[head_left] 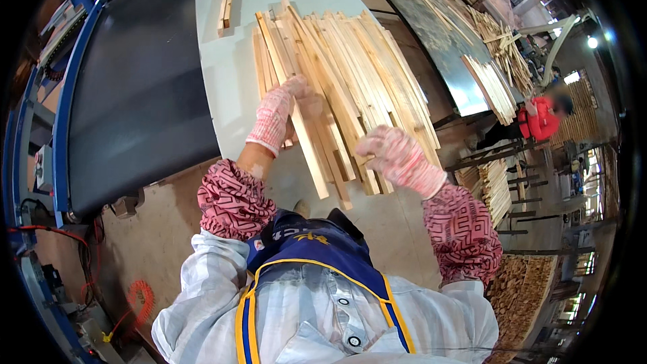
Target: The person gathers wooden planks from a pile, carries them to a conveyor belt, and arranges them into neat stacks. The person repeatedly picks up planks, aligns them, and places them onto the belt, maintaining an orderly stack throughout the process.
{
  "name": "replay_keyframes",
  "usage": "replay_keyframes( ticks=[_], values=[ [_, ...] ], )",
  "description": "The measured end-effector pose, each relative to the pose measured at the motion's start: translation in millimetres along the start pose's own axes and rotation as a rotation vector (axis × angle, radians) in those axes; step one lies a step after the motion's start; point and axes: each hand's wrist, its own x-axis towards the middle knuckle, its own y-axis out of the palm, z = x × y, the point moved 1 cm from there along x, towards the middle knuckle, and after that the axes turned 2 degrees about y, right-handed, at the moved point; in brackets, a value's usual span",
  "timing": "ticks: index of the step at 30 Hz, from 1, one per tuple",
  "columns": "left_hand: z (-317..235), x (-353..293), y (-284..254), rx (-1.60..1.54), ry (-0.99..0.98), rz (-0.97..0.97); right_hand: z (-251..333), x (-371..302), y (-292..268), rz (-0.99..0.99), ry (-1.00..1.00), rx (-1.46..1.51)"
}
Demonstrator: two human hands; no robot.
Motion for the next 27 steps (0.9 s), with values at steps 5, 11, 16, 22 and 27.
replay_keyframes(
  ticks=[5, 11, 16, 22, 27],
  values=[
    [-15.7, 9.0, 59.8, 0.198, -0.031, -0.112, 6.5, 9.3, -45.8, -0.077, 0.002, 0.233],
    [1.1, 67.4, 50.5, 0.648, 0.329, 0.241, -58.6, -7.4, -40.9, -0.123, 0.634, -0.086],
    [-0.7, 6.2, 66.5, 0.109, 0.093, 0.116, -128.3, 2.5, 11.0, 0.063, 1.042, -0.243],
    [-36.2, 0.5, -4.9, 0.133, 0.141, -0.058, -202.4, -26.2, 2.2, -0.097, 0.787, 0.437],
    [-33.2, 15.7, -40.0, 0.132, 0.182, -0.203, -278.3, -64.8, 6.1, -0.287, 0.826, 0.673]
  ],
)
